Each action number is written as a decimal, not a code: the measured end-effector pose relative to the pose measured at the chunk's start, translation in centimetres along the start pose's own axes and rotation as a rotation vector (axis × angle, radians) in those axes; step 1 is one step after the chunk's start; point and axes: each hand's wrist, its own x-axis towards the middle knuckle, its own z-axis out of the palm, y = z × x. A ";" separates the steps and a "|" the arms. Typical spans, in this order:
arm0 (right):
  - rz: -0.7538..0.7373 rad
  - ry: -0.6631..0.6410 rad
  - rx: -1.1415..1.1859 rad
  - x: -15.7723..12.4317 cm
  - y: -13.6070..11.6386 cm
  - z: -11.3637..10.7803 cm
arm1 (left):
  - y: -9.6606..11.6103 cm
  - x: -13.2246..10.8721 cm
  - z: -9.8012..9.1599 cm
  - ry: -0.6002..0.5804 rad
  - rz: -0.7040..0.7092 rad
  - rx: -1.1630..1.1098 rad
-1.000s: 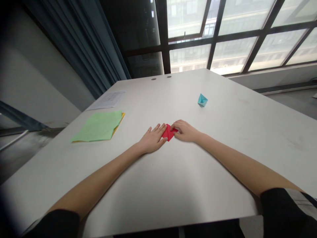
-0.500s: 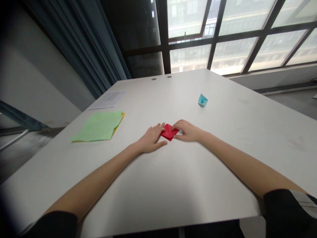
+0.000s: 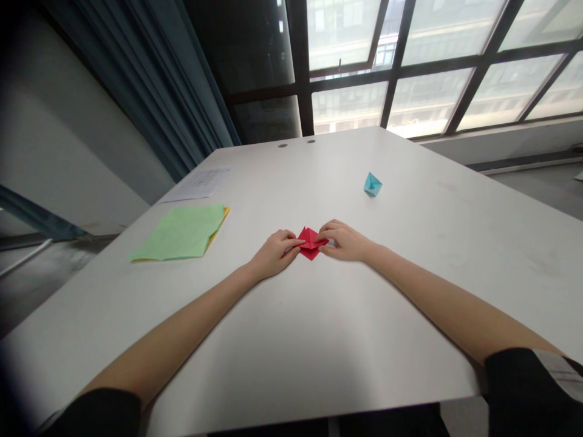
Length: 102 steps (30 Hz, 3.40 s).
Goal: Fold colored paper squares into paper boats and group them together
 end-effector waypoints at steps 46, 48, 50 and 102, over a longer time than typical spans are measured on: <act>0.088 0.052 -0.094 0.0 1.2 1.2 | -0.1 0.7 0.6 -0.006 0.080 0.123; 0.074 0.063 -0.098 0.0 1.2 1.2 | -0.1 0.8 0.6 -0.021 0.128 0.131; 0.045 0.081 -0.097 0.0 1.1 1.1 | -0.1 0.8 0.6 -0.032 0.155 0.125; 0.077 0.173 0.057 0.4 -0.7 0.5 | -0.3 0.9 -0.2 0.380 -0.179 -0.133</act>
